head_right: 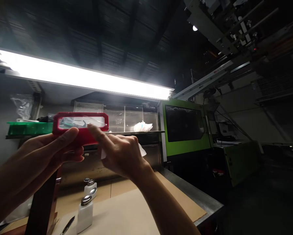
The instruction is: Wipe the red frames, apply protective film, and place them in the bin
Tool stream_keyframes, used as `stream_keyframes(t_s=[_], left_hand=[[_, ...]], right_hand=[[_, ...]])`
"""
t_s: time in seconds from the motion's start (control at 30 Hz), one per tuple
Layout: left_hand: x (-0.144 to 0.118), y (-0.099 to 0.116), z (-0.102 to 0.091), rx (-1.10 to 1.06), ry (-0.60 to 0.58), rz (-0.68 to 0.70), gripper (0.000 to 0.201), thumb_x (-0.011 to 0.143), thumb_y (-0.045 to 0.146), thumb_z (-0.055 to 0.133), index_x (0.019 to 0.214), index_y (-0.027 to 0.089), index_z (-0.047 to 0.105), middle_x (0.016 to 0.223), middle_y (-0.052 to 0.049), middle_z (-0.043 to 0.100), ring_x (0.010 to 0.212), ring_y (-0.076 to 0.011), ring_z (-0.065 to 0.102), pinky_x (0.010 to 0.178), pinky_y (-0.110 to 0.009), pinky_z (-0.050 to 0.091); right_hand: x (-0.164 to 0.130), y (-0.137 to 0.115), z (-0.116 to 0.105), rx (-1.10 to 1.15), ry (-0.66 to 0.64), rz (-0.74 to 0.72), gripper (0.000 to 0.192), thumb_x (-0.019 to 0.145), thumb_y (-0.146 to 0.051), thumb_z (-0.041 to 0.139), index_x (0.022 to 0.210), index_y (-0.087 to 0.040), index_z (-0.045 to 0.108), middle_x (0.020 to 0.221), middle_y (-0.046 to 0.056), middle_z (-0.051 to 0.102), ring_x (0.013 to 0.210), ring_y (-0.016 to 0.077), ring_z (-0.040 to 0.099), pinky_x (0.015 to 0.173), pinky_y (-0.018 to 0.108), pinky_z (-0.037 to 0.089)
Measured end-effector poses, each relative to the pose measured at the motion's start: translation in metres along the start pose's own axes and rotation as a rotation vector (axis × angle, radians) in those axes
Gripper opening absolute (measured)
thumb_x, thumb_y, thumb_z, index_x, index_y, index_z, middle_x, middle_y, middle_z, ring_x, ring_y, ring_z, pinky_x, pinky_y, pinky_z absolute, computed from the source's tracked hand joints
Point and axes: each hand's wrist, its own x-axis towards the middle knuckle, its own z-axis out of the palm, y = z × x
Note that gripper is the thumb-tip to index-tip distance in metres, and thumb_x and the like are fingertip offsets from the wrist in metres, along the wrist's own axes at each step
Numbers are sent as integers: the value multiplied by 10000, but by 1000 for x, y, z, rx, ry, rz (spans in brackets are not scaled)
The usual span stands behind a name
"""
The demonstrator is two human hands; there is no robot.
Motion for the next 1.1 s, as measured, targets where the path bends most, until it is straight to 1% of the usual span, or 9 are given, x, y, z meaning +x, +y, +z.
stream_keyframes(t_s=[0.17, 0.3, 0.4, 0.57, 0.67, 0.77, 0.87, 0.97, 1.1], left_hand=[[-5, -1, 0, 33, -20, -50, 450, 645, 536, 714, 936, 193, 725, 830, -66, 720, 600, -160, 647, 510, -223, 563], [-8, -4, -4, 18, -15, -70, 435, 643, 529, 724, 922, 196, 720, 780, -48, 714, 575, -153, 635, 502, -219, 553], [-9, -9, -8, 9, 5, -104, 417, 626, 531, 742, 871, 194, 719, 719, -33, 703, 592, -150, 635, 529, -203, 548], [-14, -19, -14, -7, -11, -135, 382, 610, 537, 753, 792, 203, 715, 648, -34, 689, 593, -159, 630, 539, -205, 538], [-21, -23, -17, 1, -5, -189, 374, 598, 549, 755, 740, 206, 710, 607, -38, 677, 569, -159, 620, 526, -208, 530], [-27, -25, -20, -13, 0, -230, 374, 561, 547, 776, 708, 211, 705, 583, -34, 667, 560, -157, 615, 510, -204, 521], [-32, -28, -24, 3, 30, -252, 410, 544, 556, 779, 755, 210, 716, 603, -34, 673, 571, -157, 621, 520, -199, 520], [-44, -37, -32, 3, 91, -295, 440, 526, 557, 784, 779, 205, 718, 596, -32, 668, 558, -153, 609, 526, -202, 519], [-90, -58, -57, 30, 252, -479, 453, 476, 600, 785, 762, 256, 710, 568, -13, 648, 548, -175, 593, 536, -248, 534]], right_hand=[[-6, 13, 11, -118, -56, 86, 469, 846, -92, 386, 1287, -181, 514, 544, -53, 607, 458, 76, 467, 510, 228, 403], [-10, 5, 13, 53, -79, 206, 495, 851, -117, 387, 1327, -215, 479, 563, -43, 610, 446, 87, 424, 495, 247, 372], [-10, -5, 9, 366, -111, 412, 488, 874, -178, 401, 1355, -245, 446, 546, -51, 562, 422, 90, 379, 495, 259, 383], [-10, -8, 10, 1070, -14, 918, 499, 834, -381, 563, 1296, -201, 500, 446, -92, 456, 373, 71, 351, 382, 222, 290], [-12, -6, 19, 1442, -77, 982, 449, 810, -476, 585, 1112, -146, 632, 405, -103, 404, 335, 29, 238, 342, 206, 157], [-13, -9, 26, 1643, -52, 980, 388, 816, -481, 583, 967, -139, 688, 387, -109, 363, 319, 16, 175, 328, 210, 103], [-17, -17, 29, 1660, -18, 1022, 362, 815, -450, 597, 988, -145, 688, 384, -114, 358, 320, 17, 184, 327, 203, 105], [-25, -29, 32, 1562, -86, 1042, 389, 815, -419, 602, 1080, -141, 662, 388, -108, 386, 338, 24, 241, 349, 192, 174], [-41, -51, 36, 1366, -206, 1106, 546, 779, -429, 643, 1235, -137, 568, 413, -96, 433, 367, 43, 329, 392, 196, 278]])
